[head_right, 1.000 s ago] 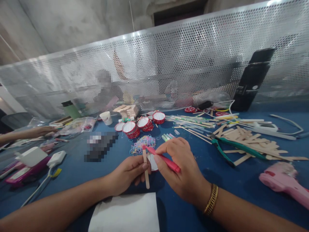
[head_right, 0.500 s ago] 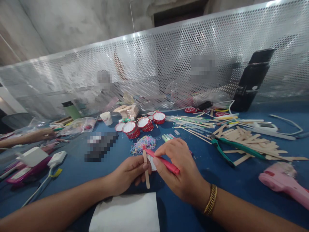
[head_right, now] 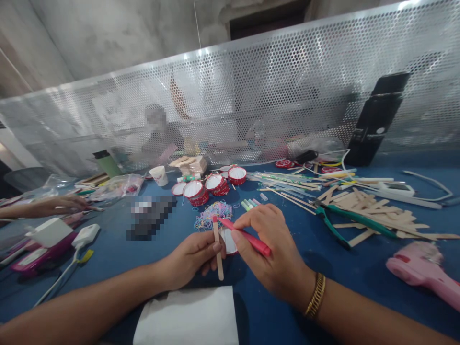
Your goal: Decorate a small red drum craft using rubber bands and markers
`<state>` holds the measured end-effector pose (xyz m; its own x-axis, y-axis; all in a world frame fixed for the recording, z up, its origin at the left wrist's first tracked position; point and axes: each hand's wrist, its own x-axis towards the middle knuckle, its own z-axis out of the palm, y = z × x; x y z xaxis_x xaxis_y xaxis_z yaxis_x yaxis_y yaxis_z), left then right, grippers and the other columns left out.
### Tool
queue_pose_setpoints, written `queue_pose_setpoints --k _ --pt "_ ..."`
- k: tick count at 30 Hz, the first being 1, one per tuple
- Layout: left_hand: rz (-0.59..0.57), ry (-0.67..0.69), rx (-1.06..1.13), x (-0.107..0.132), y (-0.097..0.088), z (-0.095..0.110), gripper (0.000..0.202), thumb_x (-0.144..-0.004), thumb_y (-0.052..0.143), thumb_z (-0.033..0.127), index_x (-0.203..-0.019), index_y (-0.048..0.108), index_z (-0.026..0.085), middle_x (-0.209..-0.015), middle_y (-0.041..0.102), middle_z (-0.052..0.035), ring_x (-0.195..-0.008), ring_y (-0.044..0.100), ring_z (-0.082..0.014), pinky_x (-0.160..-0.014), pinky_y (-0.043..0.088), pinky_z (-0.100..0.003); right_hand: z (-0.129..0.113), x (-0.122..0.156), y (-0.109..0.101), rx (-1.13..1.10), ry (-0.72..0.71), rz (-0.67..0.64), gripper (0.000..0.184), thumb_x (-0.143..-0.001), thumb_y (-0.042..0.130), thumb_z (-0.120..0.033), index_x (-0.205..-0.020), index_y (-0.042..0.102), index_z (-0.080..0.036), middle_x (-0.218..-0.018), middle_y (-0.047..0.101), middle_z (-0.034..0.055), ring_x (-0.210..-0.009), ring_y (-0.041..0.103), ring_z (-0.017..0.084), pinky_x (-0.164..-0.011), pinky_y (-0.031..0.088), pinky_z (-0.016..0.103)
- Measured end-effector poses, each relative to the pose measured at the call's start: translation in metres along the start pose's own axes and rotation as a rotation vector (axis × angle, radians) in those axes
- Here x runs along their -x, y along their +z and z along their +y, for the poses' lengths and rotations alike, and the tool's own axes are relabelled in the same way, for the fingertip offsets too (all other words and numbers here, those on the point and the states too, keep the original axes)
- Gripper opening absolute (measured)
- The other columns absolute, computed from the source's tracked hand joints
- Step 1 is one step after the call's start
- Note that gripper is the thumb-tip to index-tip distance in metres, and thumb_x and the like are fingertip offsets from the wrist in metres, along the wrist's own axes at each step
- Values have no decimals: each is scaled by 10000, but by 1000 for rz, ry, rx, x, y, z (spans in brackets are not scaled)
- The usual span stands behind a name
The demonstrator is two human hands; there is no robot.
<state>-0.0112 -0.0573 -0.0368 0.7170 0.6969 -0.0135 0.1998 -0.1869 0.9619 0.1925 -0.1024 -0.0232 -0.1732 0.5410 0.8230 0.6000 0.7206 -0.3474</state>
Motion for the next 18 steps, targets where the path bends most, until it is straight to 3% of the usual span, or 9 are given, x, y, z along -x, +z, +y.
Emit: queue_pose_setpoints --k 18 --pt "-8 12 15 0 1 0 374 -947 448 512 -865 540 158 -647 488 33 -506 434 -62 -452 361 -164 0 2 1 -19 1 -18 72 -902 537 -161 -912 549 -231 -855 621 18 -833 562 184 -824 415 403"
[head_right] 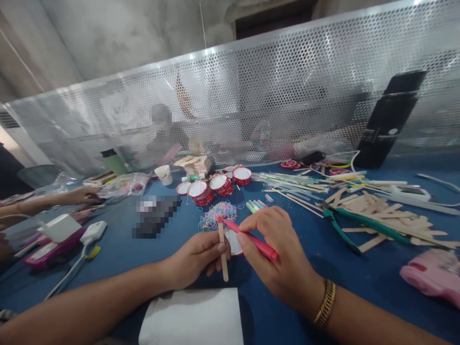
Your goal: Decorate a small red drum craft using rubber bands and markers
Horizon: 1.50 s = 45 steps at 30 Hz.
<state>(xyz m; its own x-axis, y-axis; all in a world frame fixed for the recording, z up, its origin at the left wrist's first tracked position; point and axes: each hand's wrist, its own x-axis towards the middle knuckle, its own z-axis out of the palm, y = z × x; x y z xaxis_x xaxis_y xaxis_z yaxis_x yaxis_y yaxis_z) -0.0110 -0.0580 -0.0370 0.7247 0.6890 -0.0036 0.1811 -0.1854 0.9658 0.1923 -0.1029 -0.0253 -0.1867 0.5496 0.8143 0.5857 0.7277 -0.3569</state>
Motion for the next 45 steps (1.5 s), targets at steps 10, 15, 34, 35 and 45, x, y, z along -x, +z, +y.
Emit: queue_pose_setpoints --k 10,15,34,35,45 --pt "-12 13 13 2 1 2 413 -932 453 547 -848 538 152 -630 487 33 -479 424 -59 -442 352 -169 3 3 2 2 -4 -11 52 -902 543 -207 -935 551 -247 -868 630 17 -853 586 207 -825 426 404" --pt "-21 10 -10 3 0 4 429 -936 436 560 -841 532 153 -627 492 33 -475 424 -54 -441 343 -163 2 2 2 4 -17 -35 58 -897 541 -195 -913 554 -249 -865 635 14 -851 598 204 -834 435 400" --pt "-18 22 -6 2 -1 -3 372 -964 426 490 -880 549 148 -656 490 29 -509 431 -58 -456 359 -159 -1 -1 0 5 -25 -20 65 -898 536 -177 -910 561 -236 -863 644 14 -848 597 190 -822 444 388" --pt "-16 22 -9 2 -1 -3 371 -965 425 488 -878 548 148 -655 491 30 -504 426 -56 -455 354 -160 -1 0 0 2 -27 -28 63 -899 537 -178 -910 561 -235 -862 644 15 -844 595 190 -822 442 390" --pt "-15 -3 -10 1 -1 -2 381 -959 425 507 -874 538 153 -657 489 29 -506 426 -60 -454 354 -166 0 -1 1 -5 -20 -26 70 -898 538 -172 -901 559 -239 -864 643 18 -836 591 189 -824 446 401"
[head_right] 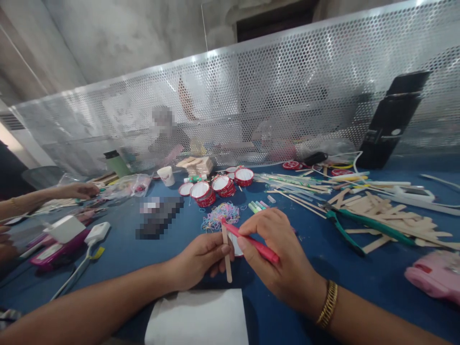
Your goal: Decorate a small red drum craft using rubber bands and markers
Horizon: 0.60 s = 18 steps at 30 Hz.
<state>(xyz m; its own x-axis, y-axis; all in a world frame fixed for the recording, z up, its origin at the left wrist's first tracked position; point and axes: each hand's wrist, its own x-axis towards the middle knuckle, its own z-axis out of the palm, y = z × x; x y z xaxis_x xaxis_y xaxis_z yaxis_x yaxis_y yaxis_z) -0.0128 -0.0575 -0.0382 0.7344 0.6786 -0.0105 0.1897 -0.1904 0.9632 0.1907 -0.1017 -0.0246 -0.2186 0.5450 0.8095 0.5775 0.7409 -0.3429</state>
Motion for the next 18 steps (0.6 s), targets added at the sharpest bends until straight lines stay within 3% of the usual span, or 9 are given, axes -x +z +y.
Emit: queue_pose_setpoints --k 5,11,18 --pt "5 8 -1 0 0 -2 369 -963 428 490 -878 545 150 -663 496 25 -516 437 -65 -463 358 -172 1 1 0 45 21 58 70 -899 546 -182 -938 560 -239 -875 639 17 -862 596 196 -833 441 399" --pt "-5 7 17 1 0 -1 383 -960 426 509 -883 537 150 -661 492 32 -500 422 -55 -458 349 -166 0 0 1 -12 -8 -14 73 -903 537 -162 -904 551 -233 -869 634 16 -846 573 182 -818 441 394" --pt "1 3 -17 1 0 1 400 -954 425 525 -864 537 151 -656 490 29 -502 423 -57 -457 350 -164 2 0 2 17 5 43 76 -908 533 -175 -944 551 -239 -885 635 29 -876 588 198 -817 452 404"
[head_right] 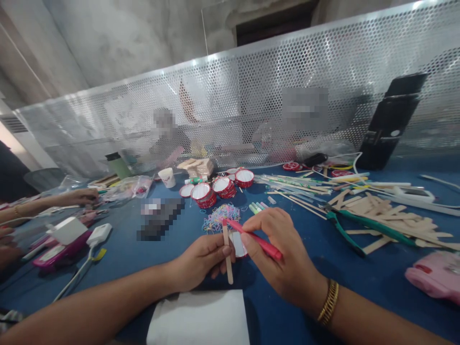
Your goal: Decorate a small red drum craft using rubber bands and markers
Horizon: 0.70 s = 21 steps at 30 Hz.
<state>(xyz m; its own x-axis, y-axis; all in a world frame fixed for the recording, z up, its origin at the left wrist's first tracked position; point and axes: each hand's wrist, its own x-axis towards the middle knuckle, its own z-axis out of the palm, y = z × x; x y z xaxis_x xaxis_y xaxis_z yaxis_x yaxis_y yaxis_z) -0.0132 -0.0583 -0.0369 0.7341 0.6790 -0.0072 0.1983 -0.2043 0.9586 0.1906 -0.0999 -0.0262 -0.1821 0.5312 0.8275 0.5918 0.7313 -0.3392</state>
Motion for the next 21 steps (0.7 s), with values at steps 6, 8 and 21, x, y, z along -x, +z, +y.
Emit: queue_pose_setpoints --k 6,8,21 --pt "-8 8 -9 0 0 1 402 -953 423 528 -871 538 152 -645 486 35 -491 421 -55 -452 346 -164 -4 0 0 -17 8 -44 54 -907 535 -199 -901 565 -243 -859 646 24 -836 593 198 -807 455 410" --pt "-6 17 -15 0 0 1 395 -959 418 518 -878 541 152 -650 487 33 -496 424 -56 -454 349 -163 -3 0 0 -3 14 -5 57 -903 539 -199 -921 571 -243 -862 647 23 -848 601 204 -809 458 412" --pt "-11 6 -7 0 0 0 395 -956 424 519 -870 540 153 -658 480 29 -511 423 -62 -462 352 -169 -1 0 -1 17 10 30 62 -894 552 -191 -927 580 -236 -872 648 22 -866 606 197 -815 468 391"
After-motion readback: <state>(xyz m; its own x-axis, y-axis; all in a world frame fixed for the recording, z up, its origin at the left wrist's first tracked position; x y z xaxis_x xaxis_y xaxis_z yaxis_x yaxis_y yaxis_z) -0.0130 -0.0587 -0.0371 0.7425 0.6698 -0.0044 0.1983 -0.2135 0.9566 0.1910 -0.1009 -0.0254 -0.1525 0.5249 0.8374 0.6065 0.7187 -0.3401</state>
